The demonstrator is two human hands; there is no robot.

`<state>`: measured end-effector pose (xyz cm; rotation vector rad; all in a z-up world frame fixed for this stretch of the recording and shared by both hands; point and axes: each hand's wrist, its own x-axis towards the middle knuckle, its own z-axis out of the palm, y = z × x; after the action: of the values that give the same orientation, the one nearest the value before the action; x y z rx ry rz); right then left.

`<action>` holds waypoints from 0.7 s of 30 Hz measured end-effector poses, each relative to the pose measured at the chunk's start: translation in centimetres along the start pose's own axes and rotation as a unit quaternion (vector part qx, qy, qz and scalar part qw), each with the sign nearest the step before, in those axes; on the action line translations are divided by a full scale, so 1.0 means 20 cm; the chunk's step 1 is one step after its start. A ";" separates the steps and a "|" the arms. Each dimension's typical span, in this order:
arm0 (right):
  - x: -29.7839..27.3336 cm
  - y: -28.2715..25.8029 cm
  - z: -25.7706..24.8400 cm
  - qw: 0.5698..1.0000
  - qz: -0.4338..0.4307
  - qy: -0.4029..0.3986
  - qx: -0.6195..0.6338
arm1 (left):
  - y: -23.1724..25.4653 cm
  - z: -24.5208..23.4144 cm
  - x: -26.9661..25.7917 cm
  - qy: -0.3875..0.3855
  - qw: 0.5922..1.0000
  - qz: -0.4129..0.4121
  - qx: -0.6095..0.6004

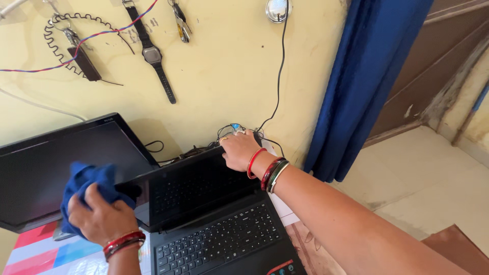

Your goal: The person organizes a workspace by putting items into a pouch, wiping a desk and laptop with a cloth, and clearing books from a chair.

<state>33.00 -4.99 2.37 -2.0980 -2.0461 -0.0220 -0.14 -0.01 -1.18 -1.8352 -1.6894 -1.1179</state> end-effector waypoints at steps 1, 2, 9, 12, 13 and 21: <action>0.01 0.00 0.00 1.000 0.000 0.002 -0.002 | 0.00 0.03 -0.05 0.017 0.998 -0.033 -0.052; 0.01 0.00 0.01 1.000 -0.001 0.002 -0.003 | 0.02 0.05 -0.09 0.032 0.992 -0.068 -0.104; 0.00 -0.03 -0.08 0.998 0.028 -0.002 0.058 | 0.59 0.18 -0.34 0.039 0.968 -0.114 -0.221; -0.01 -0.05 -0.12 0.996 0.035 -0.017 0.079 | 0.82 0.23 -0.45 -0.070 0.967 -0.014 -0.243; -0.01 -0.04 -0.13 0.995 0.038 -0.017 0.086 | 0.90 0.26 -0.49 -0.122 0.963 0.018 -0.241; 0.00 -0.04 -0.12 0.995 0.040 -0.028 0.084 | 1.01 0.46 -0.66 -0.204 0.827 0.484 -0.200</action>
<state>32.51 -5.37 4.89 -2.0955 -1.9181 0.2168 22.54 -5.15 -12.53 -2.8242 -0.4235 -0.6483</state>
